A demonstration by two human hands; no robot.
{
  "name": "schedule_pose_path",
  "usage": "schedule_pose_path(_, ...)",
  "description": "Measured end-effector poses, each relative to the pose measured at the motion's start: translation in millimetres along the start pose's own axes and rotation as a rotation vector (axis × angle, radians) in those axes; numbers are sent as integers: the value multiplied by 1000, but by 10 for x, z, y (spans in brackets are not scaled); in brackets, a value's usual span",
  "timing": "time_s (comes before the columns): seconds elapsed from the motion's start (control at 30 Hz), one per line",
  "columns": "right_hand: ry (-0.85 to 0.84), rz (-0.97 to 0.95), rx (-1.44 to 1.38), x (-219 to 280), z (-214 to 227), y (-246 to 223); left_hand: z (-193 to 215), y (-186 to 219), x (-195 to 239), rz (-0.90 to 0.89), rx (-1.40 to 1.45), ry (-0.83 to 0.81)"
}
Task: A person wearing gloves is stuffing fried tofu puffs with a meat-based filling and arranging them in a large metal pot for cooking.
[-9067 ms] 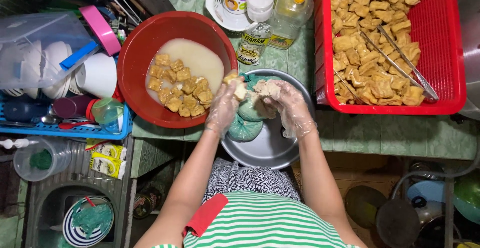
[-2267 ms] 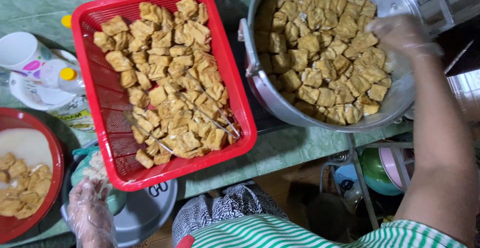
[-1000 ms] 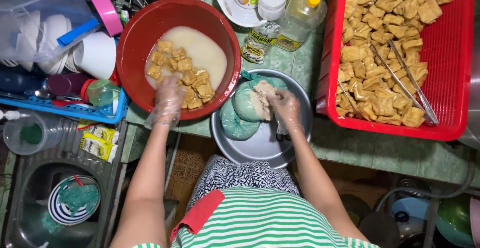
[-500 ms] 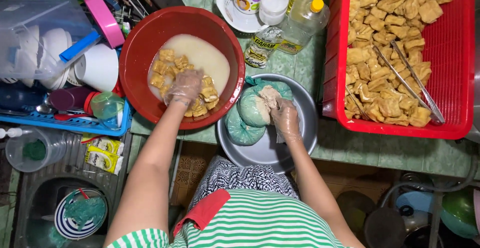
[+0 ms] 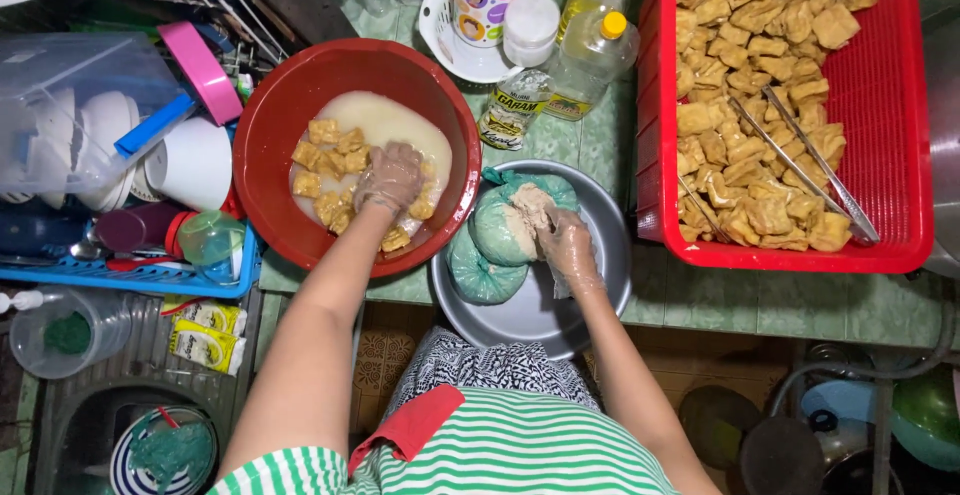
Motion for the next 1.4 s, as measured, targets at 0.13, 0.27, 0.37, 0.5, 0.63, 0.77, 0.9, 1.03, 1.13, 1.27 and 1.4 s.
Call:
schedule_pose_path(0.13,42,0,20,103,33,-153,-173,260,-106,-81,-52,48)
schedule_pose_path(0.27,33,39,62,190,34,-231,-126,336,-140,-151,10,39)
schedule_pose_path(0.37,33,-13,78,90,-38,-171,71,277,-44,-110,341,-135)
schedule_pose_path(0.5,19,-26,-22,-35,-75,-49,80,165,-85,5,721,-266)
schedule_pose_path(0.63,16,-181,-179,-170,-146,199,371,190,230,222,1125,-139)
schedule_pose_path(0.77,23,-234,-324,43,102,-122,678,191,648,472,1760,86)
schedule_pose_path(0.9,59,-66,-197,273,230,-565,892,243,943,483,2055,233)
schedule_pose_path(1.03,84,-77,-110,119,31,-445,362,65,551,502,1737,187)
schedule_pose_path(1.13,82,-123,-106,-47,-65,-267,232,57,346,368,1774,262)
schedule_pose_path(1.27,84,-295,-263,-170,-213,55,132,141,273,323,1580,535)
schedule_pose_path(1.4,183,-234,-409,-169,-231,280,272,106,506,279,1267,490)
Point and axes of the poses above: each hand's wrist, its own x-axis away from the middle knuckle, its own z-axis out of the back of the hand, y = z × x, the point moved 1 cm from there along -x, towards the middle knuckle, and after that the axes turned 9 degrees about -y, right-handed, at the moved point
